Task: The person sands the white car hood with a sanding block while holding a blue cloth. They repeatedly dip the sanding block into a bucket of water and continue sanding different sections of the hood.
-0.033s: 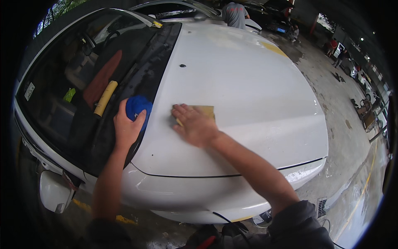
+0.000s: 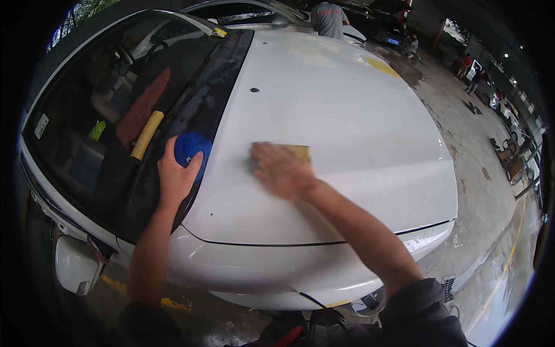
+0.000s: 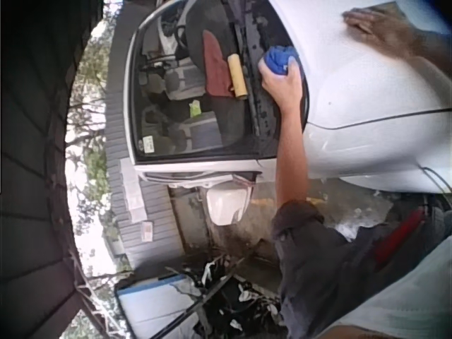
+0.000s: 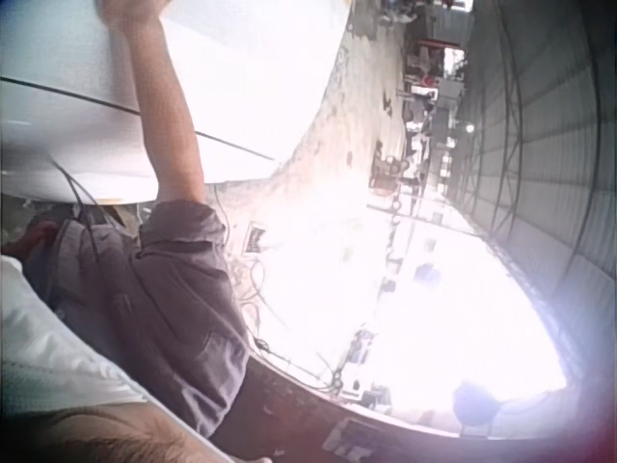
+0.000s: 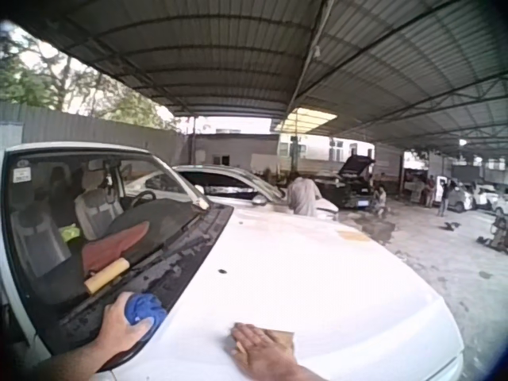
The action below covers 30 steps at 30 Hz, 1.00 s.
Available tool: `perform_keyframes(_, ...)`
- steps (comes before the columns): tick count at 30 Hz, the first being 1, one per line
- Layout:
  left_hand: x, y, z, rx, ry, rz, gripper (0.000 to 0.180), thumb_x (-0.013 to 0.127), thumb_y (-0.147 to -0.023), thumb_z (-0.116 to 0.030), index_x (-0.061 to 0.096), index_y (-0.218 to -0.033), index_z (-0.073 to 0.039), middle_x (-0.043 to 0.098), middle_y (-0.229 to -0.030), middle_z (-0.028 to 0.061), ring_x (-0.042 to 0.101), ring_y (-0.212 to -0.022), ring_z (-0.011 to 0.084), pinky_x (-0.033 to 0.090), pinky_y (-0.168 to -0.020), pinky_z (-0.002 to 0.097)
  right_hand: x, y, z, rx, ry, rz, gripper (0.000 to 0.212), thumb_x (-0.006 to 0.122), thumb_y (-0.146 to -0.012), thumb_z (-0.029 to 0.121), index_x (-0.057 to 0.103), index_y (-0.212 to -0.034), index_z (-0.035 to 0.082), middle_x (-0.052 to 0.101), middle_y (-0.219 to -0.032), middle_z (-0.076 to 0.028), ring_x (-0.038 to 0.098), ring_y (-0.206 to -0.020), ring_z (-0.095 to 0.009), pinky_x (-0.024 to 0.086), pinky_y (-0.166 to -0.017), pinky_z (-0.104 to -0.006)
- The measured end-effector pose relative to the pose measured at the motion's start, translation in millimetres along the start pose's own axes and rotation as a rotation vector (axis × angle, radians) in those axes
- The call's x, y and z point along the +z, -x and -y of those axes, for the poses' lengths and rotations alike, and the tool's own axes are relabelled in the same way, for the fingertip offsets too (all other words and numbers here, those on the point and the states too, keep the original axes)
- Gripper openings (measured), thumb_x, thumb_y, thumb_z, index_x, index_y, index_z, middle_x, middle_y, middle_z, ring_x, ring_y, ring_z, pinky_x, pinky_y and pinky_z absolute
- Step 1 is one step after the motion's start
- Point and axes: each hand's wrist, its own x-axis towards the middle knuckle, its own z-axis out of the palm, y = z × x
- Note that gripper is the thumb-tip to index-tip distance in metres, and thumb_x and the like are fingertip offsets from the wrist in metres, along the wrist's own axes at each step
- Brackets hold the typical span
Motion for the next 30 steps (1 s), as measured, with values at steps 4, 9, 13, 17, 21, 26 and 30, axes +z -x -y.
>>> perform_keyframes(4,-7.8,0.6,0.8,-0.002,0.028,0.017,0.057,0.081,-0.087,-0.028,0.061,-0.133,-0.003,0.074,-0.117,0.023,0.075,-0.102,0.0392,0.059,-0.094,0.0438,-22.1,89.1,-177.1,0.392,0.027,-0.241,0.062,0.049,-0.109,0.041,0.046,-0.156,0.001,0.042,-0.166,-0.019,0.036,-0.156,-0.035,0.029,-0.128,-0.0491)
perform_keyframes(9,-3.6,0.1,4.9,0.028,0.044,0.039,0.057,0.082,-0.086,-0.028,0.061,-0.133,-0.002,0.074,-0.116,0.0225,0.074,-0.104,0.0377,0.058,-0.094,0.0434,-6.1,20.5,-70.8,0.143,-0.015,-0.202,0.059,0.05,-0.107,0.04,0.047,-0.153,0.004,0.049,-0.159,-0.018,0.047,-0.147,-0.032,0.036,-0.122,-0.0461)
perform_keyframes(13,1.7,-1.2,5.0,0.03,0.021,0.008,0.056,0.081,-0.087,-0.027,0.06,-0.133,-0.001,0.074,-0.115,0.0232,0.074,-0.103,0.0377,0.058,-0.094,0.0439,15.9,-42.7,35.3,-0.13,-0.053,-0.003,0.068,0.028,-0.112,0.05,0.033,-0.164,0.005,0.03,-0.173,-0.015,0.022,-0.162,-0.03,0.016,-0.133,-0.0434)
perform_keyframes(17,-9.2,4.7,3.7,0.03,0.001,-0.007,0.056,0.08,-0.087,-0.029,0.061,-0.132,-0.002,0.074,-0.114,0.0232,0.074,-0.1,0.0381,0.059,-0.093,0.0431,-6.6,11.9,-105.6,0.117,-0.088,-0.16,0.059,0.052,-0.107,0.032,0.044,-0.158,0.004,0.039,-0.168,-0.018,0.036,-0.157,-0.034,0.027,-0.129,-0.0461)
perform_keyframes(21,-2.8,-0.5,1.5,0.045,0.007,0.001,0.057,0.08,-0.086,-0.029,0.061,-0.132,-0.002,0.074,-0.114,0.0231,0.074,-0.099,0.038,0.059,-0.092,0.043,-18.9,38.0,-159.4,0.455,0.113,-0.173,0.068,0.043,-0.109,0.046,0.036,-0.164,0.006,0.031,-0.173,-0.015,0.027,-0.161,-0.029,0.022,-0.13,-0.051)
perform_keyframes(26,4.6,-8.0,-3.4,0.068,0.035,0.013,0.058,0.08,-0.086,-0.029,0.06,-0.132,-0.001,0.074,-0.113,0.023,0.074,-0.098,0.0379,0.059,-0.091,0.0436,-7.0,-47.8,-4.8,0.039,0.07,0.021,0.07,0.026,-0.112,0.05,0.027,-0.169,0.009,0.023,-0.177,-0.009,0.018,-0.164,-0.024,0.014,-0.134,-0.0431)
perform_keyframes(30,-4.5,4.4,4.5,0.024,0.018,0.015,0.057,0.081,-0.086,-0.028,0.06,-0.133,-0.001,0.074,-0.113,0.023,0.074,-0.097,0.0378,0.059,-0.091,0.0436,-6.0,-13.5,-83.8,-0.044,-0.099,-0.102,0.059,0.046,-0.109,0.04,0.044,-0.157,0.006,0.042,-0.167,-0.013,0.034,-0.157,-0.028,0.025,-0.13,-0.0421)
